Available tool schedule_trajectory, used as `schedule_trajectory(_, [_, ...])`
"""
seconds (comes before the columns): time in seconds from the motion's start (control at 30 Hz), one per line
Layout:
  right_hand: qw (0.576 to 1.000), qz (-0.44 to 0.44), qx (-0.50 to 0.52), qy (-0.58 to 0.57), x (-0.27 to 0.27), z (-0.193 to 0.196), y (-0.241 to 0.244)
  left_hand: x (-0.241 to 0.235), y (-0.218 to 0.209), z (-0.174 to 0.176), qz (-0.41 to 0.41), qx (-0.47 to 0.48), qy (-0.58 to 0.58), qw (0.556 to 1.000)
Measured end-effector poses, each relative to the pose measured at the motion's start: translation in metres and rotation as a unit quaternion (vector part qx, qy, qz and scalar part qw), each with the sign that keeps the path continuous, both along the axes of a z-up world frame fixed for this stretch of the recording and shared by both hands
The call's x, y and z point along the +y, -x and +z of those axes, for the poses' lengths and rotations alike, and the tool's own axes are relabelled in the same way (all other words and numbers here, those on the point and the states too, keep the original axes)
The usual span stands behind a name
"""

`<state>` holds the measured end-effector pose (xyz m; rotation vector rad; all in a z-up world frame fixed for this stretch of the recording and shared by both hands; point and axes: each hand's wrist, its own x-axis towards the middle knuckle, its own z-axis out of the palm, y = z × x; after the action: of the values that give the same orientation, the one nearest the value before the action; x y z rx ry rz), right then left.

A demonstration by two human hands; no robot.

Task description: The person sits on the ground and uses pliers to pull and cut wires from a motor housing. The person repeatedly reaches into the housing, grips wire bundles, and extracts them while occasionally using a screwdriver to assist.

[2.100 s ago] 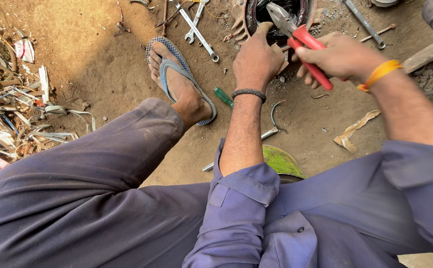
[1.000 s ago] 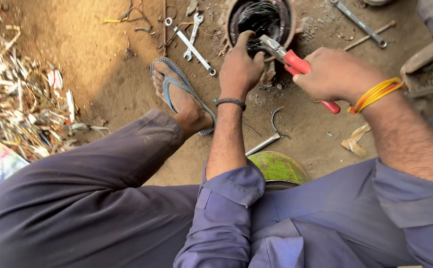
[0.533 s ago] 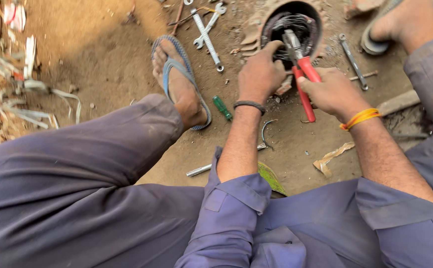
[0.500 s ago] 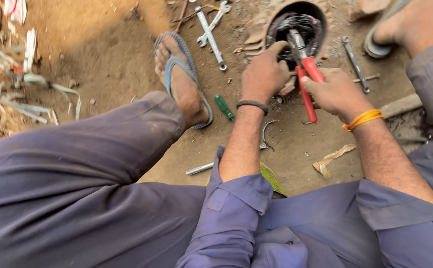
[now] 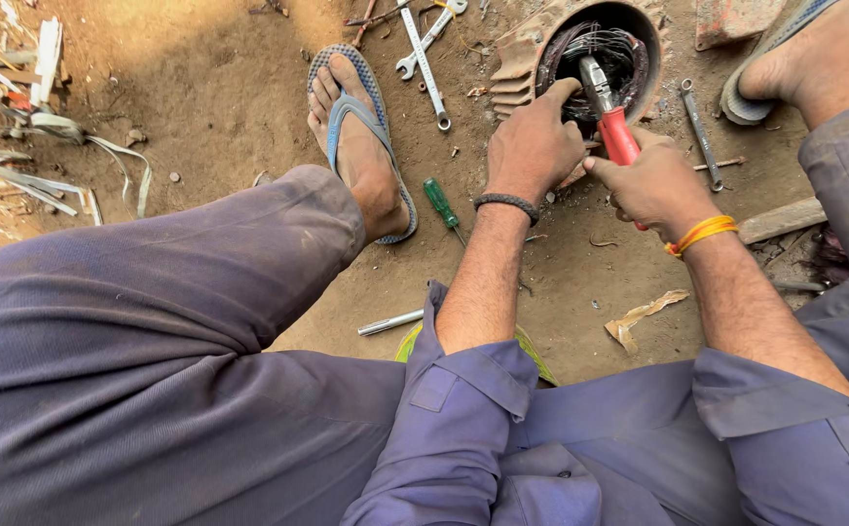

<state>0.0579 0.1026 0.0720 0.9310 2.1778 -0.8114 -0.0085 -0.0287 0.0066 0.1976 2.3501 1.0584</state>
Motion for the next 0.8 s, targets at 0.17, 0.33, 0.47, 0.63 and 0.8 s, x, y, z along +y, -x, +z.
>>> schedule_trajectory(0.17, [0.994, -0.056, 0.029, 0.088, 0.01, 0.004, -0.005, 0.003, -0.002, 0.002, -0.013, 0.017, -0.005, 1.0])
schedule_trajectory(0.33, [0.965, -0.138, -0.008, 0.223, 0.027, 0.011, -0.028, -0.002, -0.005, 0.006, -0.041, -0.003, 0.026, 0.999])
schedule_trajectory(0.47, [0.971, -0.087, -0.063, 0.214, 0.049, 0.046, -0.041, 0.014, -0.004, 0.012, -0.083, -0.038, 0.111, 0.99])
schedule_trajectory(0.63, [0.953, -0.185, -0.004, 0.24, 0.061, 0.079, -0.032, 0.018, -0.007, 0.015, -0.072, 0.0, 0.142, 0.987])
schedule_trajectory(0.8, [0.952, -0.181, 0.151, 0.197, 0.072, 0.076, -0.023, 0.024, -0.002, 0.021, 0.017, 0.12, 0.036, 0.992])
